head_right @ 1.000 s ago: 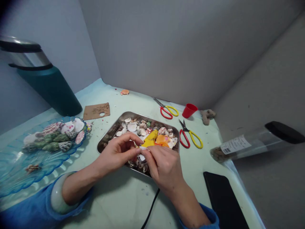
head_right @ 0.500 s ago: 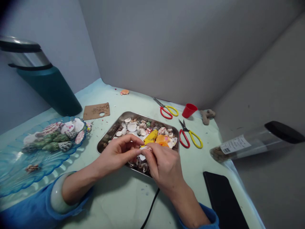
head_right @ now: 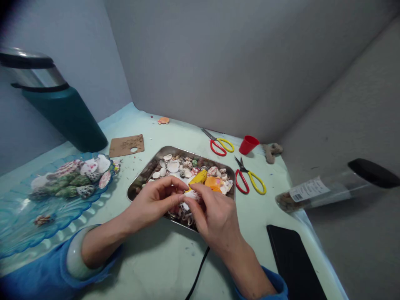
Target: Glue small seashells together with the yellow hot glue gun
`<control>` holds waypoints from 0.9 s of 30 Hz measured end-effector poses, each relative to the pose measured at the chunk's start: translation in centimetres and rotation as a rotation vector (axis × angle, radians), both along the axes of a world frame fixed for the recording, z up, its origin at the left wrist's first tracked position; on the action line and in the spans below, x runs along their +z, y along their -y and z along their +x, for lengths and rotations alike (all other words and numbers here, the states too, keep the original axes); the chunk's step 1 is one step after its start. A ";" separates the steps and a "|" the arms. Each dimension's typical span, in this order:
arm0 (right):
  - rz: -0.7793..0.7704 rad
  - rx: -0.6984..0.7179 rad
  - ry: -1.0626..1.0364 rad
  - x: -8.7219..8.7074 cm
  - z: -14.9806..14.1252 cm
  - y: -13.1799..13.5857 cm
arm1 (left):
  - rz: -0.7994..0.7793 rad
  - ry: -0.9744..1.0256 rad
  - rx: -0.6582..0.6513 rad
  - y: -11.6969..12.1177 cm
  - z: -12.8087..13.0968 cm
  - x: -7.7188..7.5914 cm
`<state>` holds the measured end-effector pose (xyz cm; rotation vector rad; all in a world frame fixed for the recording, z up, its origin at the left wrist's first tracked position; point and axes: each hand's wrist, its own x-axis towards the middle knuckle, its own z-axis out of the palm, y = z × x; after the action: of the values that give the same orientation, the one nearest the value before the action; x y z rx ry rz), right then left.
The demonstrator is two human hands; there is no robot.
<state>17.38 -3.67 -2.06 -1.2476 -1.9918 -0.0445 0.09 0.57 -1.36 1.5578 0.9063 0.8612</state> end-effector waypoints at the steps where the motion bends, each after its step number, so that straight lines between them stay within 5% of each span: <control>1: -0.005 0.002 0.000 0.0 0.0 0.0 | 0.003 0.004 0.001 0.0 0.0 -0.1; 27: -0.039 0.041 0.097 -0.8 0.1 -0.3 | -0.102 0.070 -0.029 0.0 0.1 -0.2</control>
<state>17.48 -3.38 -2.82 -1.2498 -2.1103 -0.0469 0.22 0.61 -1.57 1.4414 0.8619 0.8315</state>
